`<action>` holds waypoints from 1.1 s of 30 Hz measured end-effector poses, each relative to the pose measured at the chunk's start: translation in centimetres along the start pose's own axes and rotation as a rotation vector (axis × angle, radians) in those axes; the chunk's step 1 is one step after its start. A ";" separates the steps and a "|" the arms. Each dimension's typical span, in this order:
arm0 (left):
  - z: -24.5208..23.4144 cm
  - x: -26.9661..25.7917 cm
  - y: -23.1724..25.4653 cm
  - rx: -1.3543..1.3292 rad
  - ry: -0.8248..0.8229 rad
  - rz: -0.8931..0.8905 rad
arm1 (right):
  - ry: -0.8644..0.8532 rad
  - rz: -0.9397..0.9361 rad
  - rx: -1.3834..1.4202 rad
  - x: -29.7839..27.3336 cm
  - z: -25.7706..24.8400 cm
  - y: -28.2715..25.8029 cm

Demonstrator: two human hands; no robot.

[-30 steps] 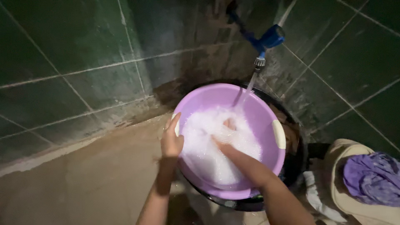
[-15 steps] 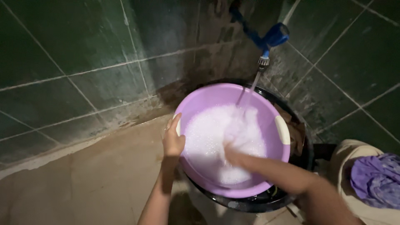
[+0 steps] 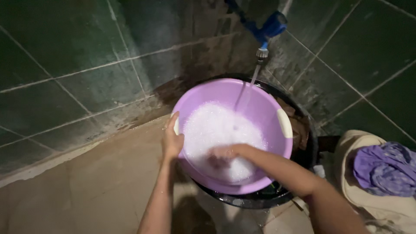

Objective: The person prepares soapy water in a purple basin, then washes and rinses various garments by hand in a black basin under a running tap. The person scrubs, wrings, and transfers the wet clothes to a pile on a nearby stool.

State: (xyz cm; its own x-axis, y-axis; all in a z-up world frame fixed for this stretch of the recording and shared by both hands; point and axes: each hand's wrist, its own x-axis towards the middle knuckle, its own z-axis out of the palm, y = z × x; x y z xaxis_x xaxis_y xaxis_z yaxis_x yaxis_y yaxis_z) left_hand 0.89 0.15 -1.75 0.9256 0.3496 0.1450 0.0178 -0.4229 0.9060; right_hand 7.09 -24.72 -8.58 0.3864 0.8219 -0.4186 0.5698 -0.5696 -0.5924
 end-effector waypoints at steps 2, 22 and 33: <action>-0.3 0.4 -0.1 -0.003 -0.003 0.015 | 0.124 0.084 -0.002 -1.8 -3.3 -1.1; 1.1 3.1 -4.0 -0.326 -0.069 0.094 | 1.310 0.498 0.593 -18.6 -5.1 2.2; 1.3 3.1 -3.4 -0.428 -0.065 0.025 | 1.343 0.433 0.637 -17.7 -5.5 3.2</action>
State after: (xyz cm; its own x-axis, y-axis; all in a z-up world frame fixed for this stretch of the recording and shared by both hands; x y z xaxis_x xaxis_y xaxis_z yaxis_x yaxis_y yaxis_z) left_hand 4.19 1.62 -4.91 0.9458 0.2848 0.1563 -0.1509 -0.0411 0.9877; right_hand 6.09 -41.02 0.75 0.9783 -0.1957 0.0686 -0.0115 -0.3815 -0.9243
